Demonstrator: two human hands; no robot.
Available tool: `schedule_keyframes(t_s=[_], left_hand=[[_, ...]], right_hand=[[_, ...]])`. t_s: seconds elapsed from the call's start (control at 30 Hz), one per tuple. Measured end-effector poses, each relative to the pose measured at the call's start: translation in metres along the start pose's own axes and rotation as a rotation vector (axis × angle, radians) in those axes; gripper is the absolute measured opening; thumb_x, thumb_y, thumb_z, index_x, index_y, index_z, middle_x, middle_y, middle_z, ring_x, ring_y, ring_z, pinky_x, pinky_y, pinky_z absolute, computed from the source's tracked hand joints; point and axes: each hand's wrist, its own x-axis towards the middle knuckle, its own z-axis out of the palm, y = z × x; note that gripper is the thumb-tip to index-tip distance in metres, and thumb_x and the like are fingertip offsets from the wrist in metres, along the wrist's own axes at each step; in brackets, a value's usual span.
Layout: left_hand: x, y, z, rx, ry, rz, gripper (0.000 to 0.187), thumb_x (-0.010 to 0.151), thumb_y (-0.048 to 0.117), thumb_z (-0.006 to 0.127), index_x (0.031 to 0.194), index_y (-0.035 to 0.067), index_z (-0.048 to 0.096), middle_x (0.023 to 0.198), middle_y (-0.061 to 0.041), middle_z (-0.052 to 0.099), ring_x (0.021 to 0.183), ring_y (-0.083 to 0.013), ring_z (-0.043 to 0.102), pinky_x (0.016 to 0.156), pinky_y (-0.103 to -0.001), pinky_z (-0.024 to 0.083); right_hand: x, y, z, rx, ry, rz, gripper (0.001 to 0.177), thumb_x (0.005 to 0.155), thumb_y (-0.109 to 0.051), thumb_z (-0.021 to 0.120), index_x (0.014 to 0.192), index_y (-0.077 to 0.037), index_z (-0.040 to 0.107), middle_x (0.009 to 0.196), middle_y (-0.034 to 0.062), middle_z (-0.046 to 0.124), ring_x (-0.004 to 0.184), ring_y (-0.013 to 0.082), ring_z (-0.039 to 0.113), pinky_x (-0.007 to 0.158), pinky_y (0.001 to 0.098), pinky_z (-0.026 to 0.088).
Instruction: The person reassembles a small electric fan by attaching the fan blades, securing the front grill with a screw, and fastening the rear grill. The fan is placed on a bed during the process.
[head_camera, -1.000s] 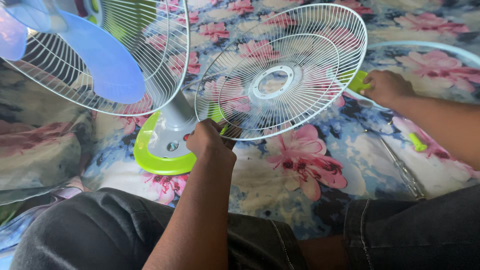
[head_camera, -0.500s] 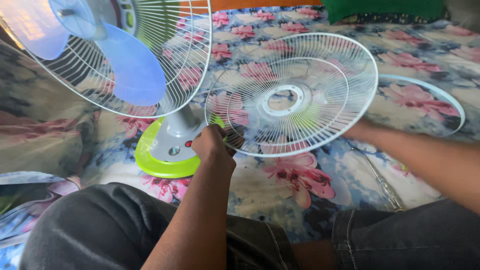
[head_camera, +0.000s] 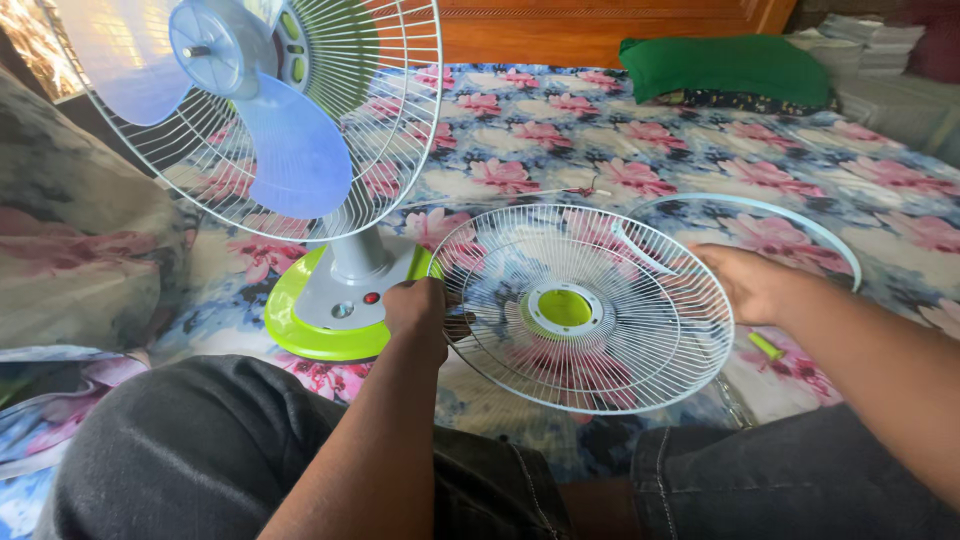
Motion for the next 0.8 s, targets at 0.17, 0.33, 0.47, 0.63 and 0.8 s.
schedule_keyframes(t_s=[0.17,0.33,0.47,0.63,0.8], left_hand=[[0.016,-0.021,0.005,-0.208,-0.155,-0.134,0.021,0.077,-0.004,0.054,0.096,-0.011,0.062,0.09,-0.022,0.068,0.068,-0.0374,0.07,0.053,-0.055,0.058],[0.036,-0.036,0.012,-0.23,-0.195,-0.106,0.016,0.078,-0.003,0.054,0.091,-0.011,0.061,0.085,-0.019,0.065,0.063,-0.0297,0.061,0.049,-0.051,0.051],[0.03,-0.031,0.012,-0.295,-0.18,-0.167,0.022,0.079,0.0,0.055,0.098,-0.011,0.058,0.087,-0.019,0.064,0.064,-0.0322,0.063,0.05,-0.051,0.053],[0.014,-0.018,0.01,-0.089,-0.101,-0.216,0.04,0.085,0.028,0.069,0.111,0.001,0.056,0.094,-0.016,0.064,0.07,-0.0359,0.069,0.057,-0.053,0.059],[0.017,-0.022,0.013,-0.011,-0.131,0.054,0.038,0.086,0.026,0.065,0.114,0.001,0.066,0.099,-0.017,0.07,0.081,-0.0343,0.072,0.062,-0.05,0.062]], right_hand=[[0.006,0.007,0.023,-0.002,0.094,-0.237,0.03,0.1,-0.007,0.044,0.124,0.002,0.06,0.116,0.0213,0.071,0.093,0.0285,0.074,0.084,0.0434,0.06],[0.005,0.01,0.028,-0.016,0.133,-0.32,0.034,0.096,0.003,0.047,0.129,0.003,0.056,0.112,0.0228,0.072,0.095,0.0309,0.074,0.084,0.0408,0.061],[0.014,0.013,0.033,-0.037,0.104,-0.318,0.033,0.097,0.003,0.05,0.129,0.008,0.057,0.111,0.0222,0.072,0.093,0.0304,0.074,0.081,0.0398,0.062],[0.016,0.009,0.028,-0.121,0.126,-0.318,0.031,0.096,0.001,0.053,0.126,0.001,0.064,0.115,0.0193,0.071,0.093,0.0278,0.071,0.08,0.0416,0.059],[0.006,-0.014,0.021,0.198,-0.049,-0.232,0.035,0.099,-0.023,0.055,0.124,-0.001,0.064,0.114,0.0175,0.073,0.103,0.0289,0.073,0.092,0.0459,0.058]])
